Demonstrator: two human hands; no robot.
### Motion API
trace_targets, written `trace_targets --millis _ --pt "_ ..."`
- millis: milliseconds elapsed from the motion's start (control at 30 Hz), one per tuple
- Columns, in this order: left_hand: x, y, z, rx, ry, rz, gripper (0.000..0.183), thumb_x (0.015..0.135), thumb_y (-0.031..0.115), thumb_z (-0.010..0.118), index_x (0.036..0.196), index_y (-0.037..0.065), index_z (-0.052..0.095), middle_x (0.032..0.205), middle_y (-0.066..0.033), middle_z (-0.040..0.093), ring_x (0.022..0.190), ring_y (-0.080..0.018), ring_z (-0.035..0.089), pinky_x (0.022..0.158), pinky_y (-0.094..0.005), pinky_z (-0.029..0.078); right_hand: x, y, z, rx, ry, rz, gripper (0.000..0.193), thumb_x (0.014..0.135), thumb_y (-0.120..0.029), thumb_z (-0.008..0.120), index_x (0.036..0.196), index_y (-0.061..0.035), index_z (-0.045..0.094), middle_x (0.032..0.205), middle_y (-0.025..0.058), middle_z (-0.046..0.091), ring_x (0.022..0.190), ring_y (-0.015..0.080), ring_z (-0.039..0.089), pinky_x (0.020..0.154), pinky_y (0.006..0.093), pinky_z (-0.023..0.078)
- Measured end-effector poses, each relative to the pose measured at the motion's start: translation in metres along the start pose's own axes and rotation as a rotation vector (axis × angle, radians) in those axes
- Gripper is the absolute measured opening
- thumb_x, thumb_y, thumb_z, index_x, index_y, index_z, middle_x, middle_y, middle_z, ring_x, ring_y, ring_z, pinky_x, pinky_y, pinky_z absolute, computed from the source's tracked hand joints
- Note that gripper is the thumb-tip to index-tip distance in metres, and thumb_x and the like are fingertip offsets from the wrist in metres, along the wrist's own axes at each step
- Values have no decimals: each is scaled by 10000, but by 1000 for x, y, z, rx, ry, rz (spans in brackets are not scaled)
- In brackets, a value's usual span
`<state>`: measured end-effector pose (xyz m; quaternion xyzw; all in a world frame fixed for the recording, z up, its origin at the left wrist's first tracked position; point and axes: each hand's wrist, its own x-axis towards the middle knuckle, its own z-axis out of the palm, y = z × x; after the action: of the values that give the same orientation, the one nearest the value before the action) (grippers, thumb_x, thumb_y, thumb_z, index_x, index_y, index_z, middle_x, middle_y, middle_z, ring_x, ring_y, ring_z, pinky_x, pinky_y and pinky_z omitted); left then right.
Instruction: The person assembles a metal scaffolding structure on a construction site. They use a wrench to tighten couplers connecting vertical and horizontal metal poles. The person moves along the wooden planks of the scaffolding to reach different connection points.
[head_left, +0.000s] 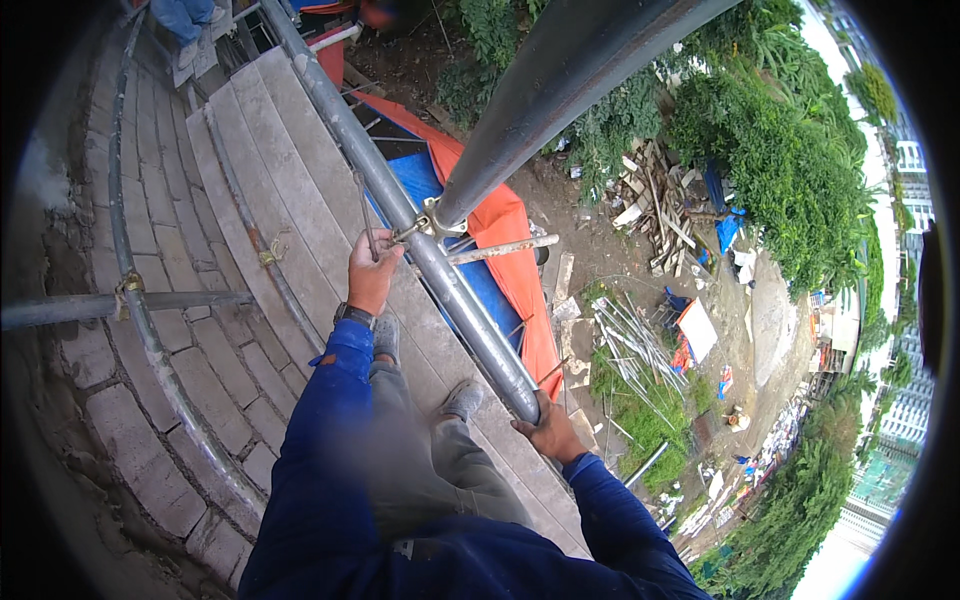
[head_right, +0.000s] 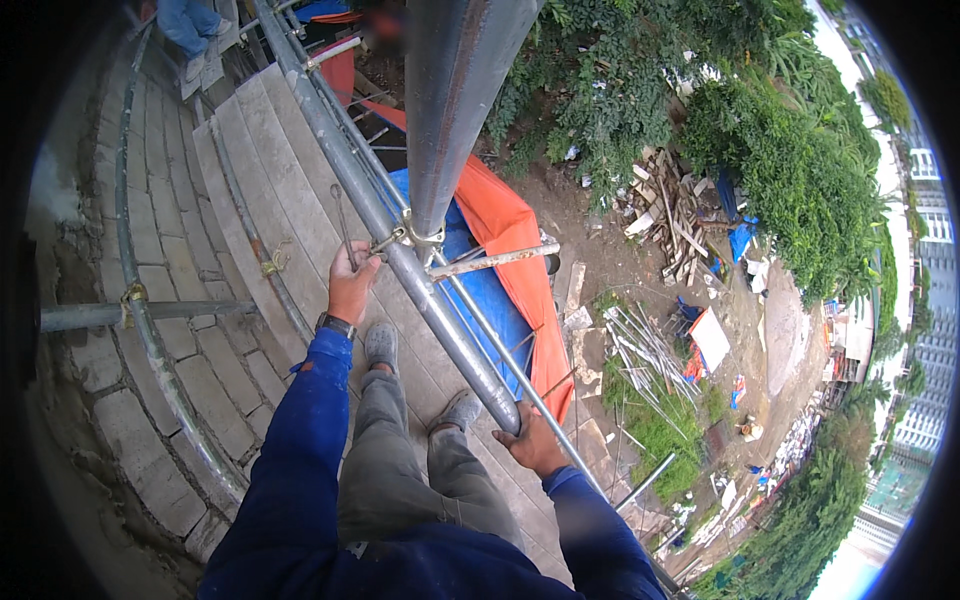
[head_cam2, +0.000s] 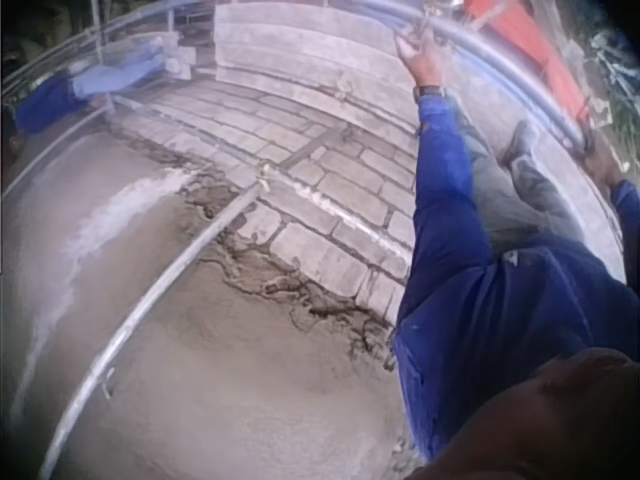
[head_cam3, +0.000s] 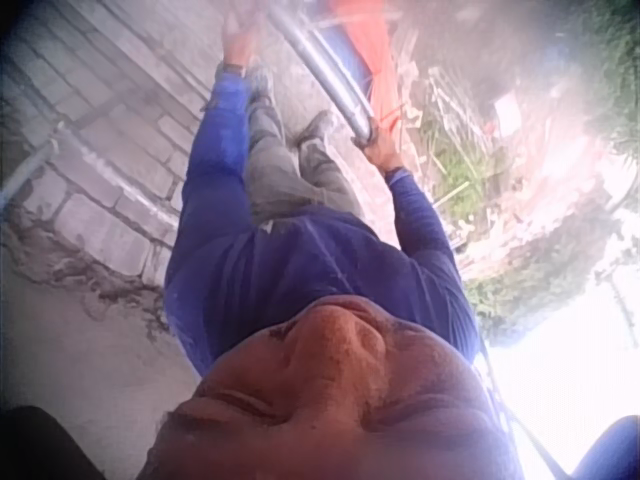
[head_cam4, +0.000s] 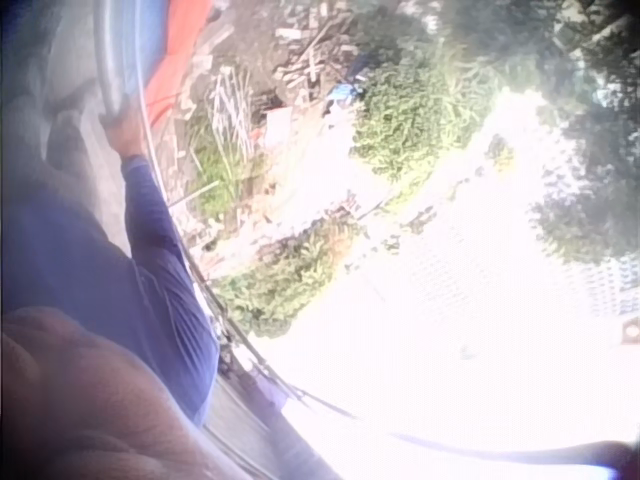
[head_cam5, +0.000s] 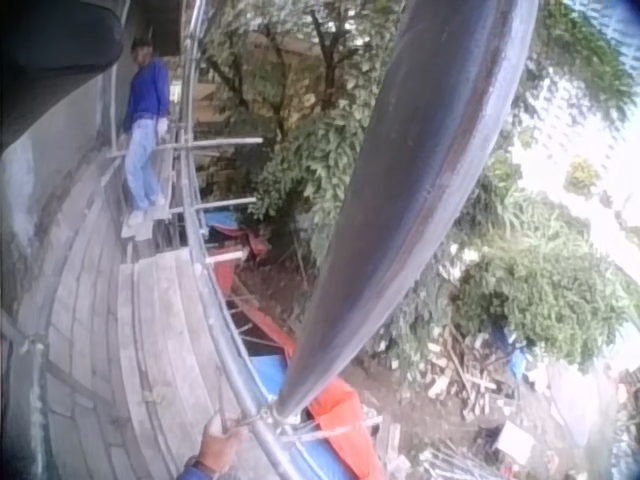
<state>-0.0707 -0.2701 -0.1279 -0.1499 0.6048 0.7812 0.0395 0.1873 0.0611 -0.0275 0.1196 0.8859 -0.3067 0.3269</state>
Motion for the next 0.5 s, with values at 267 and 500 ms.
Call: trace_targets --millis 267,500 --pt "2 9 11 204 11 240 319 879 147 830 1073 59 592 840 41 509 731 -76 466 666 -266 436 3 -13 -11 12 -35 -50 736 833 -420 825 1339 19 520 1078 330 695 1048 477 685 902 499 521" --pt "4 11 6 327 -11 264 303 873 102 818 1047 36 578 859 3 569 786 -90 563 712 -275 497 0 -21 -11 -57 -89 67 791 829 -353 832 1395 65 471 1097 352 684 1083 483 679 938 496 521"
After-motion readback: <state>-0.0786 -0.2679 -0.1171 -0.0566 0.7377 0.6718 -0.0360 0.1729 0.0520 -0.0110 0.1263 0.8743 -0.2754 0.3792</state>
